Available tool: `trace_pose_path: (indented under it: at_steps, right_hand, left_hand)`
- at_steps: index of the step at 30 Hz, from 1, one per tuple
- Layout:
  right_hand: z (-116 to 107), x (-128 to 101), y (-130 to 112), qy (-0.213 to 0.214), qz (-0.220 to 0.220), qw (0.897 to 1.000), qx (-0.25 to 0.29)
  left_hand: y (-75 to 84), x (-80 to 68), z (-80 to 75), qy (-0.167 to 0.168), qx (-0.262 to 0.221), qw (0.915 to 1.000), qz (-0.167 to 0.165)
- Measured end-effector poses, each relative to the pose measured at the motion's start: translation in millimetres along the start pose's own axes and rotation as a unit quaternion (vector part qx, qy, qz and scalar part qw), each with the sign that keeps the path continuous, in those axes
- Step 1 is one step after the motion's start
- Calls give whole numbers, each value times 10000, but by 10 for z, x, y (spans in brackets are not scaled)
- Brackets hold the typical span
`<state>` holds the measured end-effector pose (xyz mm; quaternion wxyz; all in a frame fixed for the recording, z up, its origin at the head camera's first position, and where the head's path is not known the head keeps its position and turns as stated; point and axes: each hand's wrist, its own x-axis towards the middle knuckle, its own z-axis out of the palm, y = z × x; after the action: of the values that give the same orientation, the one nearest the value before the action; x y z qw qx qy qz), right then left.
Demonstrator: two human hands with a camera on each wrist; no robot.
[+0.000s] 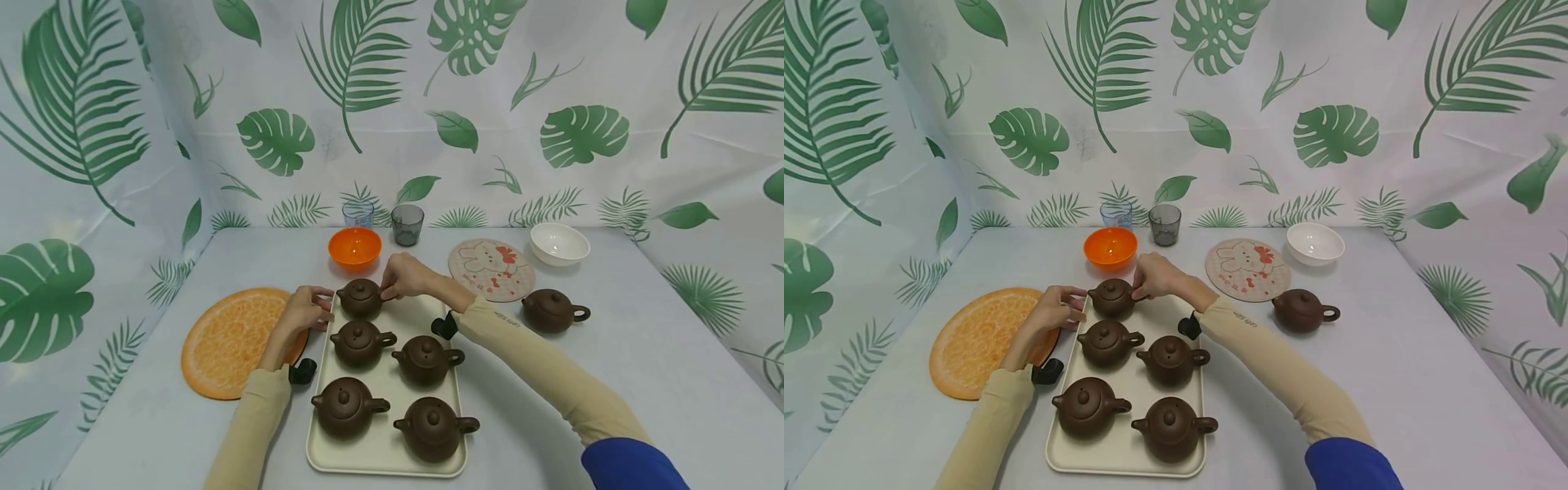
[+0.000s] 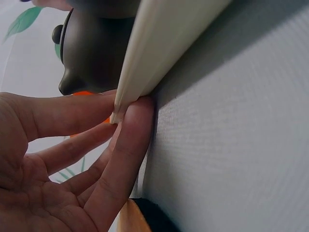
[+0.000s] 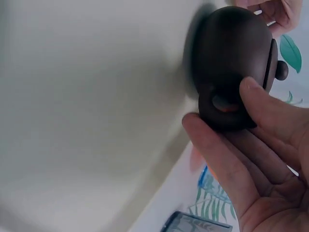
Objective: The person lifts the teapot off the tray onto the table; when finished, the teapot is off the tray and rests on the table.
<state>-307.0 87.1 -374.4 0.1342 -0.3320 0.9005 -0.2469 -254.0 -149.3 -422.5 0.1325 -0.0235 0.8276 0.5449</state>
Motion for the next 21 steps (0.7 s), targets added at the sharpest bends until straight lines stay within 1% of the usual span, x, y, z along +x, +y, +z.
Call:
trace_pose_path:
  at_steps: [2,10,12,15,21]
  right_hand:
    - [7,-4,10,49,17,10000,21]
    - [-10,-51,39,190,108,9994,263]
    - [-41,-88,36,242,108,9990,369]
    - [-101,-155,52,340,152,9968,701]
    - [-297,-353,122,584,153,9920,1110]
  left_hand:
    - [10,-2,6,42,9,10000,-53]
    - [20,-3,8,72,75,9999,-38]
    - [24,-6,6,72,83,9999,-29]
    - [22,-10,3,43,90,9999,-25]
    - [13,-19,8,6,119,9999,0]
